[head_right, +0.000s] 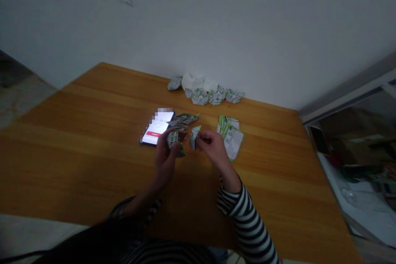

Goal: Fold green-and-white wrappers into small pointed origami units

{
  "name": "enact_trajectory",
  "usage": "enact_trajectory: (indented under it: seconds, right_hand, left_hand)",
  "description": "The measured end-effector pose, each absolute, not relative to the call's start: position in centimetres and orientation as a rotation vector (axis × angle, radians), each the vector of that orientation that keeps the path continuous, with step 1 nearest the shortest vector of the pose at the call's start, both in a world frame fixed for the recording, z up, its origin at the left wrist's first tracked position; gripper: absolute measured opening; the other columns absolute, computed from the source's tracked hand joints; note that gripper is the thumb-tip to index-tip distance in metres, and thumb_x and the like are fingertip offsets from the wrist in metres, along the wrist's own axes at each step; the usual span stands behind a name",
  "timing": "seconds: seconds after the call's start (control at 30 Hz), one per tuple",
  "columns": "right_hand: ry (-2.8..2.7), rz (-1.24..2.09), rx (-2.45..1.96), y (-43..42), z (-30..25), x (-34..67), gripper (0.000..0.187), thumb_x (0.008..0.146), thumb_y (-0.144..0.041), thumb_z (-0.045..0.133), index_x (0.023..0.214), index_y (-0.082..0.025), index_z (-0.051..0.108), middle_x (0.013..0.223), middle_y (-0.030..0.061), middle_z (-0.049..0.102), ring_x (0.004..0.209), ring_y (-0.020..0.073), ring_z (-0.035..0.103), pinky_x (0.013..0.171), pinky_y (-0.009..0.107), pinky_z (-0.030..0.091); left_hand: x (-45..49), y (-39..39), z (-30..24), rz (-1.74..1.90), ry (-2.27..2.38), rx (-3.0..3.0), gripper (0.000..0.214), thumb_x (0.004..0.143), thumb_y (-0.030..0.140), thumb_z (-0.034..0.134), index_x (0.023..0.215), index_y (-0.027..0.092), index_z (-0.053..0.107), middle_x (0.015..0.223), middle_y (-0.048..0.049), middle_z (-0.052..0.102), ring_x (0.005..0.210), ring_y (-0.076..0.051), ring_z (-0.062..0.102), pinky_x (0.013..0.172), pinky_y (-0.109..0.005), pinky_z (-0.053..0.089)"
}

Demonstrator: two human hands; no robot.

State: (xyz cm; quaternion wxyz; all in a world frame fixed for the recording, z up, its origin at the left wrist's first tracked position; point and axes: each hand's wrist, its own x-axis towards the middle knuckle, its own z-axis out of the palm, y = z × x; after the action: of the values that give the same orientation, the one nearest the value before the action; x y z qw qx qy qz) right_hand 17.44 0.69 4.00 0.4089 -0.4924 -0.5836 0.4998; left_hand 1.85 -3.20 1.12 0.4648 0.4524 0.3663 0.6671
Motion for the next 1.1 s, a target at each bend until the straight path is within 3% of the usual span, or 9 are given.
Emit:
enact_trajectory:
  seconds: [0.17,0.5,0.77,1.1]
  right_hand:
    - [-1.322,1.455,-1.189,-2.0,3.9,16.8,0.023,0.074,-0.039,0.070,0.072,-0.017,0.066,0.060,-0.0006,0.064,0.051,0.0114,0.057,0.050,0.022,0.045]
    - [-1.493,1.327,-1.250,-3.3,4.0,18.4,0.013,0.076,-0.019,0.062,0.064,-0.017,0.063,0.060,-0.0001,0.066,0.055,0.0121,0.060,0.054,0.021,0.047]
    - [-1.452,1.309,-1.273,-3.6,3.8,18.6,0.011,0.076,-0.021,0.063,0.065,-0.018,0.064,0.060,0.0002,0.066,0.056,0.0134,0.062,0.055,0.023,0.049]
    - [-1.812,1.061,-1.334,-3.8,5.0,18.0,0.016,0.078,-0.011,0.056,0.066,-0.017,0.063,0.061,-0.0012,0.062,0.057,0.0131,0.056,0.053,0.021,0.039]
  left_hand:
    - [1.8,-3.4,0.8,1.526,0.807,1.211,0.045,0.089,0.024,0.057,0.131,0.022,0.042,0.126,-0.0135,0.058,0.117,-0.025,0.057,0.101,-0.044,0.043]
    - [1.6,-3.9,0.2,1.413,0.885,1.517,0.052,0.084,0.021,0.062,0.132,0.024,0.043,0.125,-0.0122,0.056,0.114,-0.026,0.055,0.098,-0.042,0.043]
    - [1.9,-4.1,0.3,1.415,0.875,1.523,0.052,0.085,0.024,0.062,0.133,0.024,0.043,0.126,-0.0131,0.055,0.114,-0.028,0.055,0.093,-0.041,0.046]
    - [2.1,-4.1,1.0,1.331,0.835,1.769,0.046,0.087,0.026,0.059,0.131,0.024,0.044,0.120,-0.0113,0.056,0.111,-0.025,0.054,0.095,-0.040,0.044]
